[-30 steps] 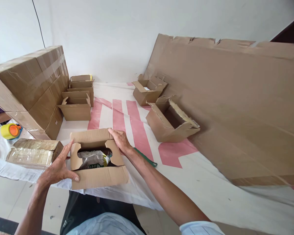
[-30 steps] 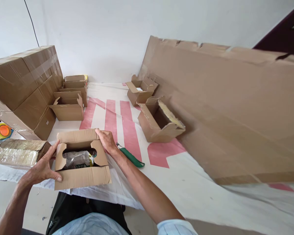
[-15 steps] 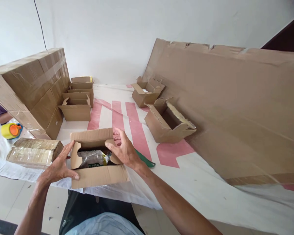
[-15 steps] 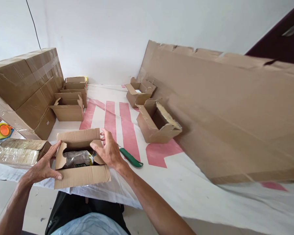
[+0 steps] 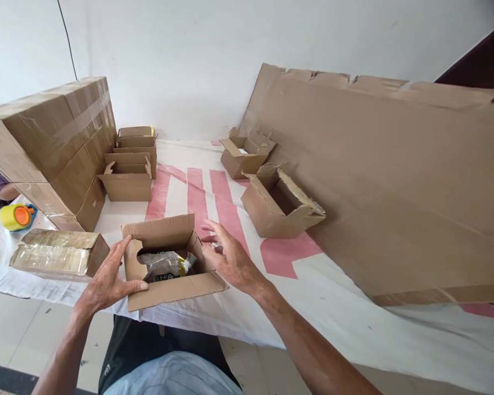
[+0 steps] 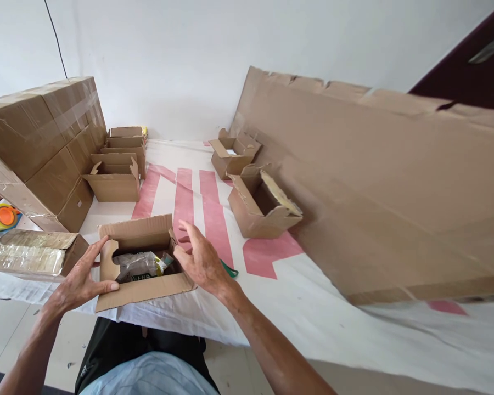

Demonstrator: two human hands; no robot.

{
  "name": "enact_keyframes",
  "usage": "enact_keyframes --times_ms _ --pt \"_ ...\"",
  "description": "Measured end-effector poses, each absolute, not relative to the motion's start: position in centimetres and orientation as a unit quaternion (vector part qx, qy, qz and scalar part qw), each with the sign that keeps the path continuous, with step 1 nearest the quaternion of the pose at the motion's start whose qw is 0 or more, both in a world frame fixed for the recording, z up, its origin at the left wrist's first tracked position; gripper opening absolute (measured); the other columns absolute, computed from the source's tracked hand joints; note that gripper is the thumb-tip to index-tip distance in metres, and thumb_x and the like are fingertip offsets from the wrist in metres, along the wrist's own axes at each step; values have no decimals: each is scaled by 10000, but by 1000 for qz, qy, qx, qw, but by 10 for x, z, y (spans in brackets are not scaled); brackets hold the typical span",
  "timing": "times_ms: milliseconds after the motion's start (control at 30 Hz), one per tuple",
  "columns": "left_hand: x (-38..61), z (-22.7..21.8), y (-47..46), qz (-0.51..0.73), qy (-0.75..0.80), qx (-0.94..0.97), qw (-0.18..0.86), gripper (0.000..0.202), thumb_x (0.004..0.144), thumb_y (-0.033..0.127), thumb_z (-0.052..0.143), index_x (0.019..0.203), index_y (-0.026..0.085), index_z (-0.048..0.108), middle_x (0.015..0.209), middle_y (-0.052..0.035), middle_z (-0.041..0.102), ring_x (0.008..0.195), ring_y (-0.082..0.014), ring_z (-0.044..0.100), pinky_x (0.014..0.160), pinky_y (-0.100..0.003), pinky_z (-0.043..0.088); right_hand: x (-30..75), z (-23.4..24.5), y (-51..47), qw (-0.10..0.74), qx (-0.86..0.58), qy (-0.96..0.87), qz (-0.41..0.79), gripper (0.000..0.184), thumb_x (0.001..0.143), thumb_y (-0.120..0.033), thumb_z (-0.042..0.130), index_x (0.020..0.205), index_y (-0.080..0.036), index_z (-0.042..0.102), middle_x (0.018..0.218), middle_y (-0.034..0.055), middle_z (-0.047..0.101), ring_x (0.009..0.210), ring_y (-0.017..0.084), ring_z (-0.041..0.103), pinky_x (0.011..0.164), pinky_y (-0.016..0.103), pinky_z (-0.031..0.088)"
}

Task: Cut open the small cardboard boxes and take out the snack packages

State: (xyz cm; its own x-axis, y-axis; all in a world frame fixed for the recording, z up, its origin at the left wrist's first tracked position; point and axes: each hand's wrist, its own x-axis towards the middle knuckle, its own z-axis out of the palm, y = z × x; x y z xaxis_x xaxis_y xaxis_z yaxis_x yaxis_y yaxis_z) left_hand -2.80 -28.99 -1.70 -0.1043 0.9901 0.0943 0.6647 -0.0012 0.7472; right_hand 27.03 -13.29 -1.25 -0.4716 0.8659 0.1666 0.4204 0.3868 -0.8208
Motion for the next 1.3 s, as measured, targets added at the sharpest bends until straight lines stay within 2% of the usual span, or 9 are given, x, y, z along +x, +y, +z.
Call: enact_keyframes --times_ms 167,333,467,633,733,867,1000,1133,1300 --pt "-18 -21 -289 330 679 628 192 963 888 579 801 1688 275 360 1668 -175 456 1556 -408 445 1250 -632 427 283 -4 -128 340 -330 -868 148 544 960 -99 461 1464 -260 590 1420 111 679 1275 259 670 1055 445 597" --pt "-7 -20 -297 369 667 632 141 713 1036 488 634 1673 285 384 1722 -165 394 1613 -367 377 1307 -607 351 292 -5 -119 256 -256 -931 -50 458 994 -6 396 1189 -183 771 1372 145 724 1340 296 602 1107 478 553" --pt "3 -24 -303 404 657 626 115 614 1119 412 488 1707 355 319 1801 -108 258 1649 -335 316 1313 -582 351 291 -6 -117 222 -217 -943 -122 402 994 5 436 962 -171 796 1270 124 769 1397 315 549 1197 503 467" --pt "8 -31 -306 420 650 627 96 513 1142 336 416 1652 386 422 1814 -52 239 1659 -306 300 1334 -548 326 271 6 -126 106 -192 -971 -92 368 993 -10 496 816 -206 754 885 86 743 1006 255 657 1123 457 465" --pt "9 -30 -308 410 655 627 98 451 1134 338 426 1577 339 507 1806 -70 260 1647 -311 325 1332 -547 333 257 13 -132 35 -220 -975 -21 224 1032 -140 575 897 -193 745 931 90 750 977 244 670 989 395 492" --pt "12 -25 -310 402 672 611 118 354 1122 355 441 1446 272 559 1785 -118 294 1630 -326 353 1293 -544 400 240 21 -134 -12 -240 -969 50 164 998 -313 713 913 -177 749 1026 135 778 1080 300 699 982 412 462" --pt "16 -24 -312 413 679 595 124 308 1132 354 391 1369 253 559 1765 -142 325 1612 -324 379 1287 -572 394 227 27 -132 -58 -248 -965 64 146 954 -224 707 821 -172 735 957 155 781 976 314 719 847 398 438" --pt "17 -24 -313 420 678 591 119 263 1134 341 378 1310 251 551 1760 -151 326 1614 -314 376 1283 -579 390 222 26 -134 -55 -274 -955 100 234 964 -124 598 759 -198 683 827 99 753 791 256 698 681 363 339" --pt "18 -23 -313 394 678 611 112 220 1098 327 474 1298 248 518 1762 -170 317 1614 -323 378 1247 -560 439 223 20 -138 -22 -289 -949 127 265 994 -114 552 760 -206 634 816 59 722 715 205 641 656 350 309"
